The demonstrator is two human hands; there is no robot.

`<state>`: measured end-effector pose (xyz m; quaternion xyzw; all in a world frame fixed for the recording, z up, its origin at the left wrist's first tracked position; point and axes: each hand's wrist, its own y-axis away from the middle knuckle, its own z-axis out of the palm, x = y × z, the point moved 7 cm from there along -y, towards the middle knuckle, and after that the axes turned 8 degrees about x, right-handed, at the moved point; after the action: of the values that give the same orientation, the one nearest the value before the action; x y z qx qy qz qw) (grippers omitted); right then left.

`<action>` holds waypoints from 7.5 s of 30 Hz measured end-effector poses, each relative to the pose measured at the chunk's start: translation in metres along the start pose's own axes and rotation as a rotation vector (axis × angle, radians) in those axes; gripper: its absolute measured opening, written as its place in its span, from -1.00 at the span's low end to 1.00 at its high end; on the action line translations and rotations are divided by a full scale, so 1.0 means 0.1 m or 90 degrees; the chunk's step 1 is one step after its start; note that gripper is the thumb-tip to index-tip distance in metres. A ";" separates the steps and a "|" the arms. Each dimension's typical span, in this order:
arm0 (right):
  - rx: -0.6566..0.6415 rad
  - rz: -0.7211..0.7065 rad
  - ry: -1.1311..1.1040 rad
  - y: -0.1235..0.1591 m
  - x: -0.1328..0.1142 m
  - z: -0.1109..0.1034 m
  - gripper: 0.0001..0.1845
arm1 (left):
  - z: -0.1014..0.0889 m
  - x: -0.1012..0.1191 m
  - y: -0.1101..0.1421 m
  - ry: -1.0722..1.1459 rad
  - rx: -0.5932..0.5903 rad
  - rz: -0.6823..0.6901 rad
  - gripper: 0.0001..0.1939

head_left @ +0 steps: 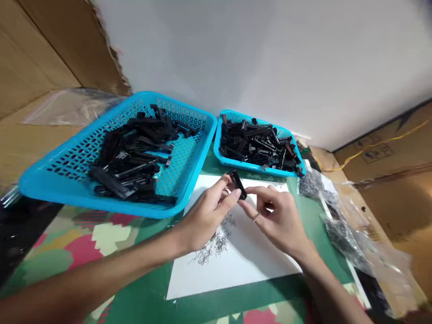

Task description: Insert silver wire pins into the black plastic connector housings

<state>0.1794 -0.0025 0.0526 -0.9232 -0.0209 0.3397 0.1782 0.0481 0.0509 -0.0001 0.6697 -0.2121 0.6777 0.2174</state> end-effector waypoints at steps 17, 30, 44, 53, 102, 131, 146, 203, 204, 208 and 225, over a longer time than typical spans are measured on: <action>-0.213 0.102 -0.102 0.13 0.19 0.40 -0.89 | -0.11 0.02 -0.04 0.023 0.083 -0.002 -0.74; -0.210 0.244 -0.213 0.20 0.33 0.21 -0.77 | -0.12 0.07 -0.01 -0.060 0.053 0.010 -0.58; 0.046 0.205 -0.425 0.19 0.22 0.20 -0.94 | 0.00 0.05 0.01 0.017 -0.046 -0.025 -0.75; 0.140 0.018 -0.192 0.20 0.09 -0.03 -0.81 | -0.01 0.07 0.00 0.002 -0.038 -0.006 -0.75; 0.079 -0.228 -0.174 0.20 -0.16 -0.10 -0.74 | 0.05 0.11 0.06 0.029 -0.108 0.022 -0.57; 0.039 -0.234 -0.019 0.11 0.01 -0.22 -0.86 | -0.02 0.18 0.00 -0.103 -0.036 0.106 -0.61; -0.081 -0.012 -0.060 0.09 0.17 -0.13 -0.64 | -0.07 0.07 -0.05 -0.198 0.051 0.077 -0.91; 0.318 0.209 -0.315 0.16 0.31 -0.48 -0.83 | -0.07 0.17 0.00 -0.301 0.066 0.141 -0.93; 0.318 0.205 -0.287 0.19 0.34 -0.60 -0.81 | -0.07 0.16 -0.01 -0.305 0.067 0.137 -0.92; 0.139 0.234 -0.109 0.43 0.56 -0.86 -0.75 | -0.07 0.13 -0.04 -0.319 0.063 0.133 -0.83; -0.101 0.315 -0.002 1.19 0.83 -0.65 -0.81 | -0.03 0.10 -0.01 -0.229 0.014 0.157 -0.86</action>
<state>0.2750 -0.1215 0.0063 -0.9108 0.1787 0.3719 0.0165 0.0458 0.0533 0.0102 0.7509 -0.3202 0.5714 0.0843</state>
